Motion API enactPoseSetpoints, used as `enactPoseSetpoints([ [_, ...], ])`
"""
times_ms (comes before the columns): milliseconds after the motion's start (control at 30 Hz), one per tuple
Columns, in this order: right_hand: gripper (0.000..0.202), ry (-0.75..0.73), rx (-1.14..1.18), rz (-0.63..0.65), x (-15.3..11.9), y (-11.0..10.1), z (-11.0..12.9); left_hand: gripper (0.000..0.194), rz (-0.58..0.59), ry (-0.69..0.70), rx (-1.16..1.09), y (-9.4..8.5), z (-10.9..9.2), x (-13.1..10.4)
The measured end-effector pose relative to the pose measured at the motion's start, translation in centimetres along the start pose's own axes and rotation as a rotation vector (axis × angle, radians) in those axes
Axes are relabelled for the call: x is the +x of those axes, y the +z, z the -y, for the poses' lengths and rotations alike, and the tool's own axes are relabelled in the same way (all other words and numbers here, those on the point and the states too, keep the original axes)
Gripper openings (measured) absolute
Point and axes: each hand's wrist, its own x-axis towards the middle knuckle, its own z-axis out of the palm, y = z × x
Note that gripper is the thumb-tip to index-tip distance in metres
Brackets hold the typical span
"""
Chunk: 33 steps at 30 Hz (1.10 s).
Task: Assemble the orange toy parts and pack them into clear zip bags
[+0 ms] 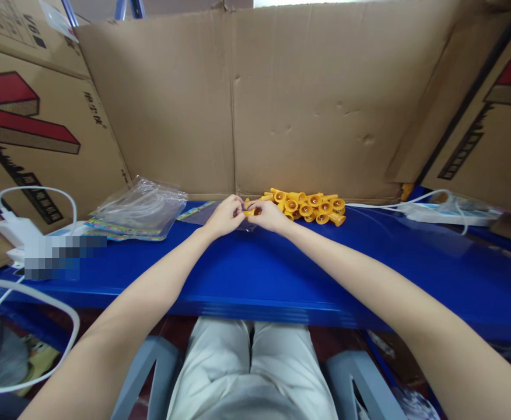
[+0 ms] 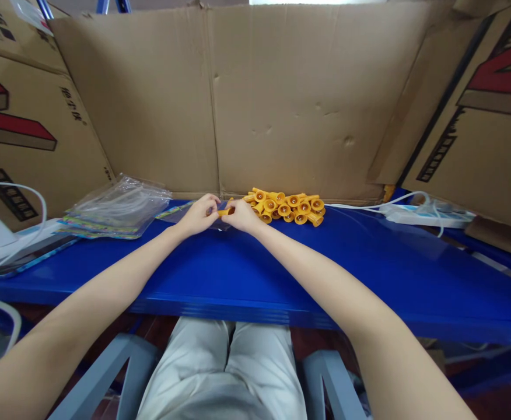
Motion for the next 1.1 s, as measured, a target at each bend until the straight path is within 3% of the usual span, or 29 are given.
enactPoseSetpoints([
  [167, 0.017, -0.074, 0.009, 0.013, -0.8, 0.8, 0.4, 0.011, 0.003, 0.057, -0.038, 0.1, -0.9, -0.1],
  [333, 0.023, -0.059, -0.008, -0.033, -1.6, 0.9, -0.2, 0.017, 0.016, -0.031, -0.003, -0.5, -0.7, 0.1],
  [400, 0.027, -0.03, 0.006, -0.071, -1.7, 0.8, -0.5, 0.021, -0.041, -0.171, 0.092, -1.1, 0.0, 0.1],
  [500, 0.028, 0.003, 0.016, -0.103, -1.6, 0.8, -0.8, 0.031, -0.109, -0.551, 0.299, -2.5, 1.6, -0.2],
  [600, 0.028, 0.009, 0.012, -0.104, -1.7, 0.8, -0.9, 0.05, -0.078, -0.856, 0.347, -3.8, 3.6, -0.7],
  [700, 0.03, 0.011, 0.017, -0.11, -1.7, 0.7, -0.9, 0.063, -0.018, -1.031, 0.307, -4.6, 5.6, -1.0],
  [800, 0.032, 0.015, 0.022, -0.123, -1.8, 0.5, -0.8, 0.059, -0.004, -1.044, 0.295, -4.8, 7.2, -1.1],
  [967, 0.03, -0.013, 0.023, -0.125, -1.8, 0.1, -0.4, 0.028, -0.04, -0.995, 0.1, -4.4, 8.2, -1.3],
  [1100, 0.034, -0.044, 0.025, -0.143, -1.8, -0.7, 0.2, 0.025, -0.22, -0.959, -0.213, -4.3, 7.2, -0.7],
])
